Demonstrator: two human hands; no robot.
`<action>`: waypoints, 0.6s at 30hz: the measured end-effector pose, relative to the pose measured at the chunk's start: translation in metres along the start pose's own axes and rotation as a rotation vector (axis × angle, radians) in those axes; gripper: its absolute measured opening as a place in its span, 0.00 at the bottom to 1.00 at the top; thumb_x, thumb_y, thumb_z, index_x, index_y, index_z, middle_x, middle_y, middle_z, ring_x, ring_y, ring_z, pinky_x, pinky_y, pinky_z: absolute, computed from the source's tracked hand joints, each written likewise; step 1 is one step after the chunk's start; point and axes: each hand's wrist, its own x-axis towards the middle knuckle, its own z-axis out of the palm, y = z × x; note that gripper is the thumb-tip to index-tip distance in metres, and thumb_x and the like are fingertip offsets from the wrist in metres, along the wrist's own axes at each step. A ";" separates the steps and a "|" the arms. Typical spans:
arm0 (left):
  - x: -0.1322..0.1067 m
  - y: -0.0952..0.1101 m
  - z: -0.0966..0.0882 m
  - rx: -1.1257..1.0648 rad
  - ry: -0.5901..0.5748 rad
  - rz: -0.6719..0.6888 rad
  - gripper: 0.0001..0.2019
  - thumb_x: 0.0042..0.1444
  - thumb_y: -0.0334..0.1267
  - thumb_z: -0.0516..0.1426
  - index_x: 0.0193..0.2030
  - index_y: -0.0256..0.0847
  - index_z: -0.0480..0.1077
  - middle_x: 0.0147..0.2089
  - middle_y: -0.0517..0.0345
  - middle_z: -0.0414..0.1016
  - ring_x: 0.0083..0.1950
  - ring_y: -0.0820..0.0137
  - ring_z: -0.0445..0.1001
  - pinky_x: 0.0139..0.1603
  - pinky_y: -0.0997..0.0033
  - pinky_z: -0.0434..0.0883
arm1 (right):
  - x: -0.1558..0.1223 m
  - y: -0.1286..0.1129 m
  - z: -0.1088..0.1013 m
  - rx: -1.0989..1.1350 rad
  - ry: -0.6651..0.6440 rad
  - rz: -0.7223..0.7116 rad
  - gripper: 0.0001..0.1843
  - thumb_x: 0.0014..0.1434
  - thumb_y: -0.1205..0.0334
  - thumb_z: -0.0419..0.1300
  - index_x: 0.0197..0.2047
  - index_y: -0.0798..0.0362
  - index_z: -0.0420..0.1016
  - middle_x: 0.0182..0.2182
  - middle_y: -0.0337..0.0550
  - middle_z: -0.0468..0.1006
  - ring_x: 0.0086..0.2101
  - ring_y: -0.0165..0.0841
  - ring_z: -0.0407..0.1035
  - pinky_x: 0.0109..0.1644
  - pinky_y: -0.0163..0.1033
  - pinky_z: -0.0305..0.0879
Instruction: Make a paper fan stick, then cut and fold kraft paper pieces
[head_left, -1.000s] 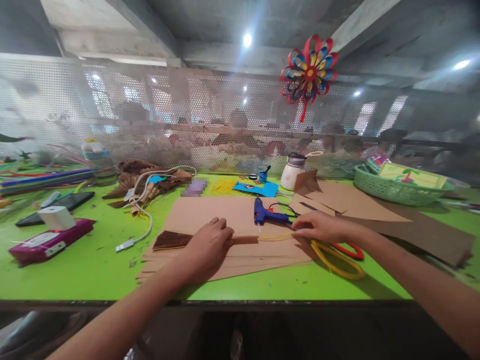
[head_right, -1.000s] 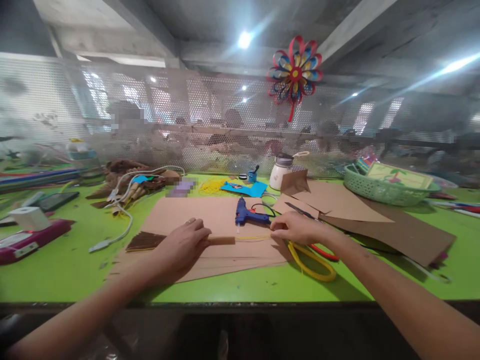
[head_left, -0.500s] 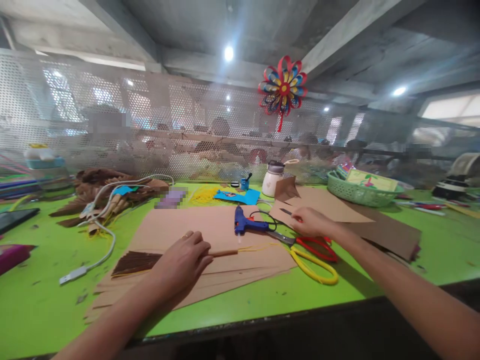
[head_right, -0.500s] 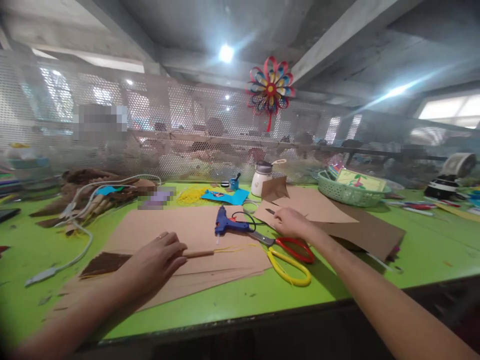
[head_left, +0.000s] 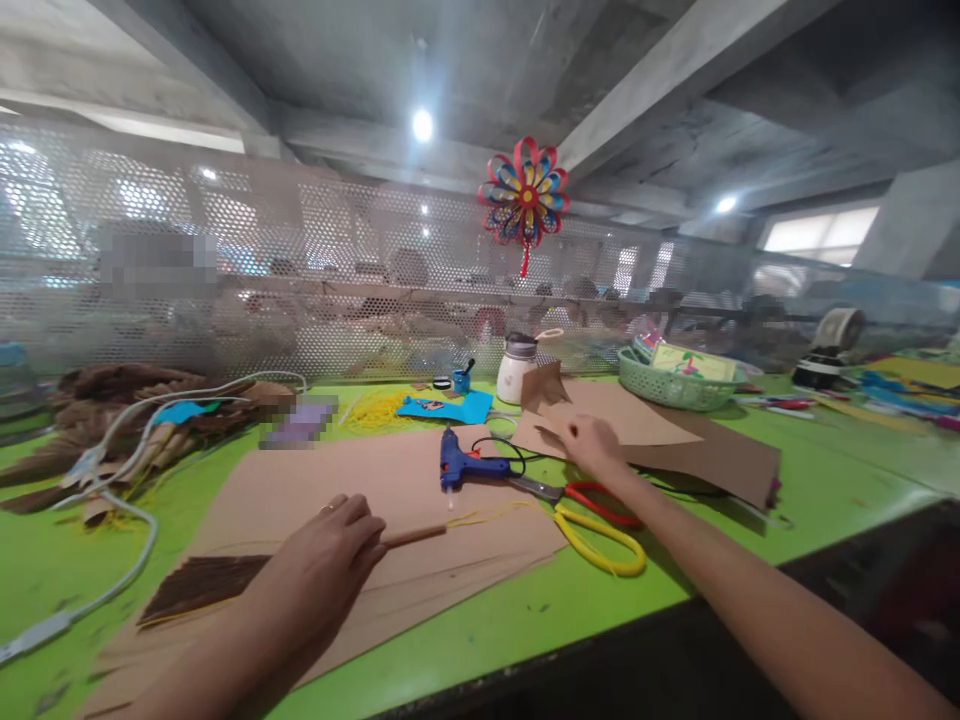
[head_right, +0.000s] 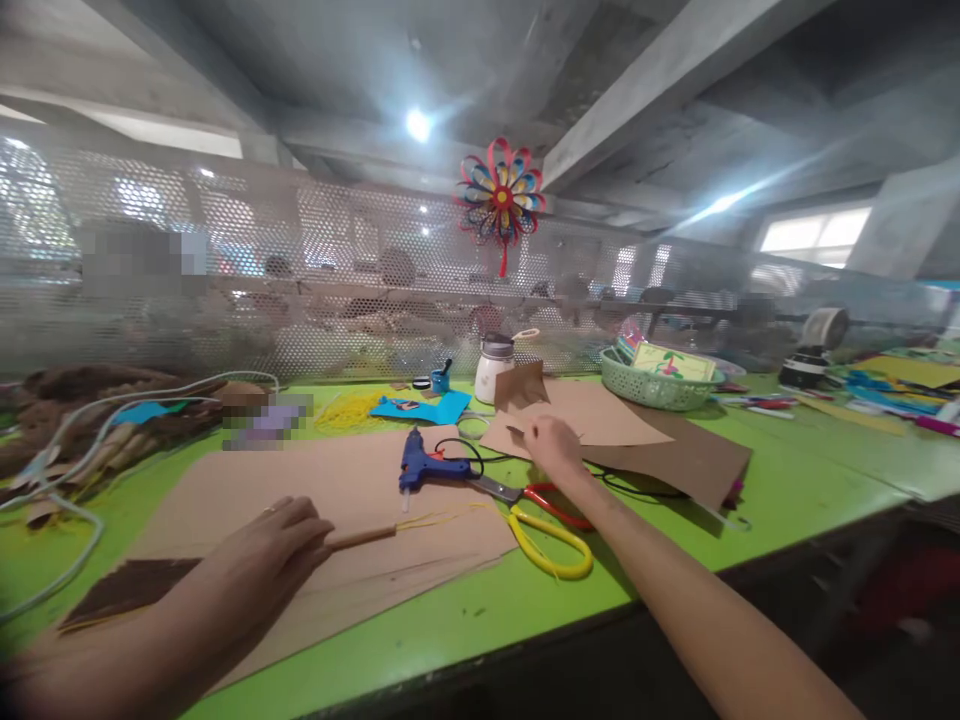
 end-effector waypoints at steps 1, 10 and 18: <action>0.000 0.000 0.000 0.002 -0.001 -0.004 0.17 0.62 0.43 0.45 0.33 0.40 0.70 0.36 0.52 0.68 0.41 0.62 0.65 0.43 0.61 0.61 | 0.004 0.006 -0.005 0.047 0.063 0.049 0.15 0.56 0.65 0.50 0.30 0.57 0.78 0.29 0.49 0.80 0.31 0.35 0.72 0.34 0.34 0.62; -0.002 0.002 -0.004 -0.046 0.009 -0.016 0.14 0.59 0.44 0.48 0.42 0.41 0.71 0.39 0.52 0.68 0.44 0.61 0.66 0.44 0.62 0.63 | 0.019 0.036 -0.049 0.436 0.515 0.071 0.19 0.56 0.59 0.49 0.37 0.64 0.76 0.28 0.50 0.79 0.27 0.35 0.72 0.30 0.35 0.67; -0.007 0.008 -0.011 -0.079 0.060 -0.032 0.15 0.58 0.45 0.50 0.46 0.41 0.70 0.43 0.51 0.68 0.43 0.64 0.68 0.43 0.62 0.66 | 0.003 0.014 -0.065 0.479 0.629 -0.269 0.07 0.53 0.67 0.56 0.30 0.53 0.77 0.32 0.45 0.78 0.37 0.37 0.70 0.46 0.46 0.66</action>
